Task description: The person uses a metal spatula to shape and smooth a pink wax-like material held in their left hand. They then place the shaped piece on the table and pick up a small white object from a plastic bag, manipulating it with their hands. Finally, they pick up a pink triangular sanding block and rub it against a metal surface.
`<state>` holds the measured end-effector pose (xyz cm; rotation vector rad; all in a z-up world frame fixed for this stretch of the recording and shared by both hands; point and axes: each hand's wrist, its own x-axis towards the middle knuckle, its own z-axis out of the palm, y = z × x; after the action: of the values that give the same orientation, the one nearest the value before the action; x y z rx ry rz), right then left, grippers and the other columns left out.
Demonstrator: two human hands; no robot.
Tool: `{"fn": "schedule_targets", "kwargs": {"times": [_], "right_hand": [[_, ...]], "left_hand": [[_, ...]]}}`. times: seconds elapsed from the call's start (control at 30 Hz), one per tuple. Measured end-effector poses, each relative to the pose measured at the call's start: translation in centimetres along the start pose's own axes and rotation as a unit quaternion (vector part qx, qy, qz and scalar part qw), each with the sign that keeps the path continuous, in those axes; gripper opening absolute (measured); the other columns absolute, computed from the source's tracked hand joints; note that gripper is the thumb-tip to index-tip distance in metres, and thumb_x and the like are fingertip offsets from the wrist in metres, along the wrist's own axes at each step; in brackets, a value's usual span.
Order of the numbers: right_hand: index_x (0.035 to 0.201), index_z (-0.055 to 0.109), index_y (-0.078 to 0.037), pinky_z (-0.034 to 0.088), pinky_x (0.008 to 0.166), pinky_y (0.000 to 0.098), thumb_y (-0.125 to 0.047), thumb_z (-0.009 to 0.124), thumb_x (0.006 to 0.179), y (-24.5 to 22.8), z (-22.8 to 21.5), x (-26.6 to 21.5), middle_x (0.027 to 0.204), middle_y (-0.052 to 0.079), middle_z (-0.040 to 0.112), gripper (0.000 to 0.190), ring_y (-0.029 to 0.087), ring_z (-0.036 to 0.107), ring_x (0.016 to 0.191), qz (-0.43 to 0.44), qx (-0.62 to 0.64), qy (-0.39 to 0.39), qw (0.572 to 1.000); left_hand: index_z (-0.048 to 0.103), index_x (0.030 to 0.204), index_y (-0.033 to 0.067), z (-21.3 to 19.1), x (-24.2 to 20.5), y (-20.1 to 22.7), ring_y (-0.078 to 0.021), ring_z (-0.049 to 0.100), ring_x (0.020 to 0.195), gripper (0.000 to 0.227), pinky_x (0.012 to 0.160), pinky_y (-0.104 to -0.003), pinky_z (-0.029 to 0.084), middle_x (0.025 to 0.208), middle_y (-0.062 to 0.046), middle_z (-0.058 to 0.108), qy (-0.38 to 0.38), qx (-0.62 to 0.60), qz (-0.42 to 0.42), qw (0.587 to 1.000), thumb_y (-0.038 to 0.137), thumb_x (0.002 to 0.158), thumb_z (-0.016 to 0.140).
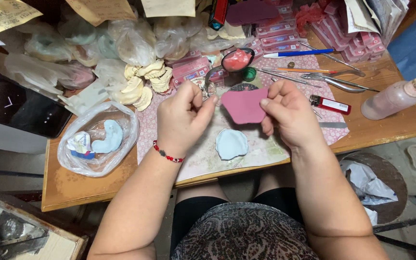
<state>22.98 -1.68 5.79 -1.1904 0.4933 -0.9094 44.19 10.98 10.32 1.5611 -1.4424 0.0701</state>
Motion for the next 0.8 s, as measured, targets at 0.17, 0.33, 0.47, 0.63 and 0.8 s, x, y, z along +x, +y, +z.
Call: {"fn": "schedule_targets", "kwargs": {"times": [0.17,0.33,0.47,0.63,0.8], "right_hand": [[0.11,0.044,-0.009,0.047,0.031,0.0257,-0.001,0.059,0.1,-0.4,-1.1,0.4,0.053,0.011,0.055,0.019,0.019,0.058,0.035,-0.043,-0.04,0.054,0.997],[0.107,0.049,-0.009,0.047,0.03,0.0281,0.001,0.064,0.094,0.4,-0.3,0.1,0.053,0.012,0.057,0.023,0.021,0.059,0.033,-0.012,-0.013,0.013,1.0],[0.111,0.046,-0.009,0.046,0.032,0.0256,-0.002,0.058,0.101,-0.1,-1.2,0.4,0.054,0.01,0.055,0.018,0.019,0.058,0.036,-0.043,-0.054,0.064,0.996],[0.109,0.049,-0.011,0.045,0.029,0.0265,0.001,0.064,0.095,-0.4,0.8,-0.4,0.057,0.01,0.057,0.023,0.019,0.057,0.032,-0.01,-0.006,-0.033,0.999],[0.108,0.046,-0.011,0.042,0.03,0.023,-0.003,0.059,0.102,0.1,0.2,-0.2,0.06,0.012,0.059,0.016,0.017,0.055,0.033,-0.03,-0.021,0.003,0.999]], "left_hand": [[0.041,0.061,0.0164,-0.5,0.4,0.7,-0.0275,0.052,0.044,0.049,0.047,-0.03,0.042,0.044,-0.004,0.042,-0.003,-0.049,0.01,0.999,0.029,0.096,0.074],[0.05,0.06,0.0193,-0.3,0.3,0.5,-0.0264,0.059,0.048,0.047,0.048,-0.031,0.046,0.046,-0.004,0.049,-0.039,-0.023,-0.036,0.998,0.034,0.102,0.064],[0.067,0.082,0.0193,-0.2,0.7,0.6,-0.0265,0.059,0.052,0.018,0.054,-0.037,0.049,0.047,-0.007,0.05,-0.091,-0.016,-0.155,0.984,0.031,0.096,0.065],[0.071,0.079,0.0107,-0.5,1.1,2.5,-0.0169,0.054,0.042,0.037,0.044,-0.031,0.043,0.041,-0.003,0.056,-0.254,-0.123,-0.314,0.906,0.041,0.096,0.058],[0.07,0.083,0.01,-1.0,1.2,1.9,-0.0104,0.046,0.035,0.028,0.037,-0.022,0.031,0.041,-0.003,0.054,-0.219,-0.258,-0.368,0.866,0.028,0.099,0.056]]}}
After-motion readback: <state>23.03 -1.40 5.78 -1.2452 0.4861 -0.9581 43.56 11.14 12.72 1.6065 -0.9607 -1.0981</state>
